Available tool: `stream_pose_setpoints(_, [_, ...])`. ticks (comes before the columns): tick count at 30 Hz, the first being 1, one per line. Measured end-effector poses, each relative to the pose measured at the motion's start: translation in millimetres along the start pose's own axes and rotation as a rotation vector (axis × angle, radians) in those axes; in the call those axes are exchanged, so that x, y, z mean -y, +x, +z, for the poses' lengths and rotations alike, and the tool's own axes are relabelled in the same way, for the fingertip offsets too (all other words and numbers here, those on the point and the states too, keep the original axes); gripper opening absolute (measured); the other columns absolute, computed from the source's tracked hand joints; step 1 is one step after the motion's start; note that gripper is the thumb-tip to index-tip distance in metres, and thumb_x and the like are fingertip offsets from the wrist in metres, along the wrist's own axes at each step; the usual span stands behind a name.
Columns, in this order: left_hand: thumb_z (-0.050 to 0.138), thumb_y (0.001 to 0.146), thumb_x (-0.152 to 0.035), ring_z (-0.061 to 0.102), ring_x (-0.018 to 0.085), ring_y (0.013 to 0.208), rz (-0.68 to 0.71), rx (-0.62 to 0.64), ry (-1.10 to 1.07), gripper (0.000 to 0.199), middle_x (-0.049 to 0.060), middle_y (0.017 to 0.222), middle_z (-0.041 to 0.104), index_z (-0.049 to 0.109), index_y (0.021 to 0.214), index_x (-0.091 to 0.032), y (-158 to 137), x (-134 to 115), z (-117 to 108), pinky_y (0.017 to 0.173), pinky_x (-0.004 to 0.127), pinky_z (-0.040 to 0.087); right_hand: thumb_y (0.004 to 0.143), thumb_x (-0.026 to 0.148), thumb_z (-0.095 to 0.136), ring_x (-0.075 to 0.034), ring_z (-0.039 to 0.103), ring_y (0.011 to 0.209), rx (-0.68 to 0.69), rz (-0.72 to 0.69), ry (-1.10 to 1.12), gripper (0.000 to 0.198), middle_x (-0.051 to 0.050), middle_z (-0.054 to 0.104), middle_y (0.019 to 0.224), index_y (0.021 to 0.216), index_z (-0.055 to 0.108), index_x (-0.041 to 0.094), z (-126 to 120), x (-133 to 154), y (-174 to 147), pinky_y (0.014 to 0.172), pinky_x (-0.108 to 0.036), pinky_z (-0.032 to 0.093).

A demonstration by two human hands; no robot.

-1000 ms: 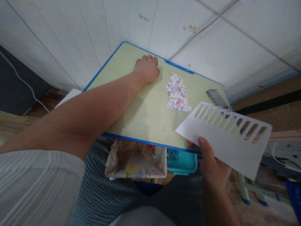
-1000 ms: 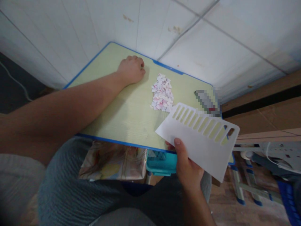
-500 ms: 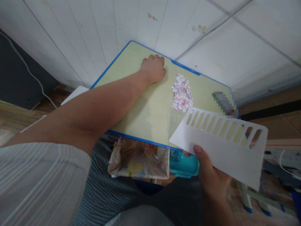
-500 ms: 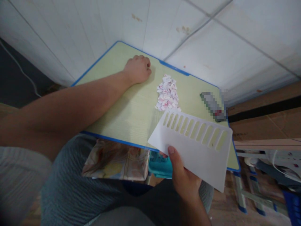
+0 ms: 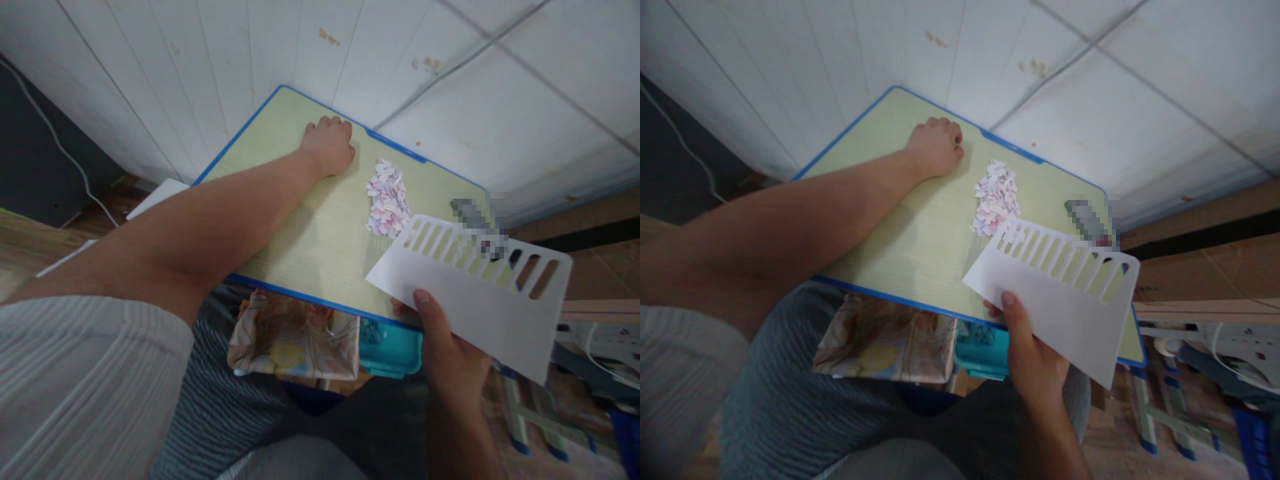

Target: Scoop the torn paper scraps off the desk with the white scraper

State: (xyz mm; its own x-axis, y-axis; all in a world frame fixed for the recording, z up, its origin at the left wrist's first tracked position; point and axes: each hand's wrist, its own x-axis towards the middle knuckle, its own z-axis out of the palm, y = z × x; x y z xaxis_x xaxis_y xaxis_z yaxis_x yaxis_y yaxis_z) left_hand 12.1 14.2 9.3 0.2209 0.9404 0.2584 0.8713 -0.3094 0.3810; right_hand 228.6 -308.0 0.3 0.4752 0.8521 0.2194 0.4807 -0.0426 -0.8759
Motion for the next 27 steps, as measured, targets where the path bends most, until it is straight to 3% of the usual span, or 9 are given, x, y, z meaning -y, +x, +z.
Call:
stream_pose_setpoints(4, [0.054,0.11,-0.032,0.056,0.034,0.151,0.002,0.0,-0.01,0.039,0.007,0.163,0.072,0.077,0.142,-0.034,1,0,1,0.131,0.063,0.046,0.104,0.053,0.086,-0.029,0.084,0.076,0.129,-0.134,-0.064,0.041,-0.006,0.086,0.077,0.076,0.085,0.022,6,6,11,0.087,-0.047,0.071])
stream_pose_setpoints(9, [0.059,0.113,-0.027,0.058,0.036,0.153,0.001,-0.012,-0.027,0.033,0.01,0.164,0.073,0.079,0.139,-0.032,3,-2,4,0.131,0.064,0.046,0.097,0.052,0.094,-0.029,0.082,0.075,0.088,-0.062,0.01,0.034,-0.006,0.086,0.077,0.084,0.086,0.021,2,2,9,0.086,-0.047,0.069])
stream_pose_setpoints(12, [0.063,0.115,-0.022,0.06,0.039,0.154,0.002,-0.024,0.001,0.032,0.016,0.166,0.071,0.078,0.142,-0.022,4,-3,4,0.129,0.064,0.048,0.092,0.053,0.098,-0.031,0.082,0.079,0.062,-0.047,0.0,0.034,-0.007,0.089,0.083,0.092,0.089,0.02,-1,-4,6,0.084,-0.047,0.069])
stream_pose_setpoints(14, [0.063,0.115,-0.02,0.061,0.039,0.153,0.004,-0.024,0.005,0.033,0.02,0.166,0.07,0.078,0.144,-0.017,3,-4,4,0.128,0.063,0.049,0.084,0.052,0.105,-0.033,0.085,0.089,0.028,-0.037,-0.003,0.038,-0.008,0.092,0.093,0.1,0.09,0.021,-3,-8,4,0.092,-0.05,0.07])
stream_pose_setpoints(16, [0.062,0.116,-0.022,0.061,0.038,0.153,0.007,-0.021,0.008,0.033,0.018,0.166,0.071,0.079,0.145,-0.019,3,-4,3,0.128,0.062,0.049,0.083,0.052,0.106,-0.034,0.085,0.092,0.03,-0.025,0.018,0.038,-0.007,0.091,0.092,0.099,0.09,0.022,-4,-10,3,0.1,-0.053,0.068])
stream_pose_setpoints(19, [0.061,0.118,-0.026,0.059,0.036,0.152,0.002,-0.012,-0.002,0.031,0.013,0.166,0.071,0.079,0.143,-0.025,3,-3,4,0.129,0.062,0.048,0.087,0.054,0.102,-0.033,0.084,0.083,0.079,-0.031,0.018,0.034,-0.006,0.089,0.084,0.092,0.088,0.023,-5,-10,1,0.098,-0.054,0.068])
stream_pose_setpoints(24, [0.061,0.118,-0.026,0.055,0.036,0.153,-0.021,0.0,-0.012,0.032,0.011,0.167,0.07,0.077,0.146,-0.026,5,-3,5,0.131,0.062,0.043,0.078,0.053,0.107,-0.037,0.085,0.102,0.017,-0.081,0.01,0.043,-0.009,0.093,0.103,0.105,0.09,0.023,-7,-11,4,0.099,-0.053,0.068])
stream_pose_setpoints(27, [0.059,0.119,-0.028,0.051,0.036,0.154,-0.034,0.024,-0.034,0.032,0.007,0.167,0.07,0.076,0.146,-0.031,5,-3,4,0.134,0.061,0.04,0.089,0.057,0.098,-0.037,0.084,0.093,-0.003,-0.087,-0.007,0.036,-0.007,0.089,0.088,0.094,0.087,0.024,-3,-9,16,0.105,-0.057,0.066])
